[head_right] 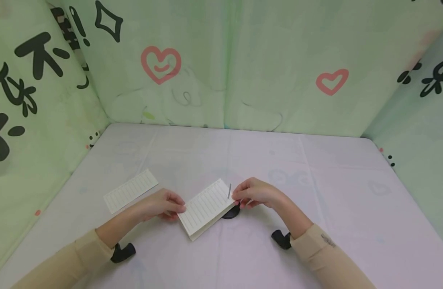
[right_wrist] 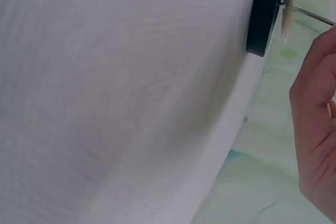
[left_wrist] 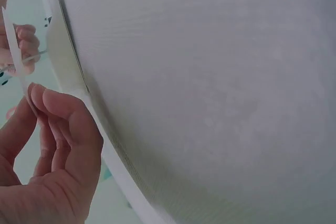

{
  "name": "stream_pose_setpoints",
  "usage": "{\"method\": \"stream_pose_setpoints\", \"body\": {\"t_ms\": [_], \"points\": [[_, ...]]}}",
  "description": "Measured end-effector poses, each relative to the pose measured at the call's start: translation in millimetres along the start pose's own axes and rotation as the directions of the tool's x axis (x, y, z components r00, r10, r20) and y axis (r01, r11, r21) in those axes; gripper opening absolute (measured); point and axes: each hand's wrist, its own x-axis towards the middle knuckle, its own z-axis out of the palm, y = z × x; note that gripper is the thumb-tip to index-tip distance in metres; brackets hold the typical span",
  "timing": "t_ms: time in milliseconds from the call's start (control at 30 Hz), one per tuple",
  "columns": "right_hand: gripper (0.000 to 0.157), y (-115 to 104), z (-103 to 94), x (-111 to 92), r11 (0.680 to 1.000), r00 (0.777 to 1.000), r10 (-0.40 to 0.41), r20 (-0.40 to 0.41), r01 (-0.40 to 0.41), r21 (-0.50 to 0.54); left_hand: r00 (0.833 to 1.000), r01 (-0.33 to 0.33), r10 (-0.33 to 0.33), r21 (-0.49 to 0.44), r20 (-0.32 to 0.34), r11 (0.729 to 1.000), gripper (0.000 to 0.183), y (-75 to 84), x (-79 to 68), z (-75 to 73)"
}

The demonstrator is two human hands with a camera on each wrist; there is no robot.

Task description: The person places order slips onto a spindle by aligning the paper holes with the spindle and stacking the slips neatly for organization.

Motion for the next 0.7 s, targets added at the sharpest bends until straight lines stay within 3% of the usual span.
{"method": "stream_pose_setpoints", "body": {"t_ms": [367,700], "points": [[0.017,2.6,-1.2,12.3,0.991,0.995,0.104,-0.007,-0.105,-0.086,0.996,0.079,-0.074,0.126,-0.045,0.989,0.015,-2.8,5.1,5.6],[0.013,6.0,0.2,19.7,0.98,0.988,0.149,-0.03,-0.152,-0.129,0.995,0.096,-0.087,0.2,-0.053,0.975,0.012,-2.4,7.2,6.7]]}}
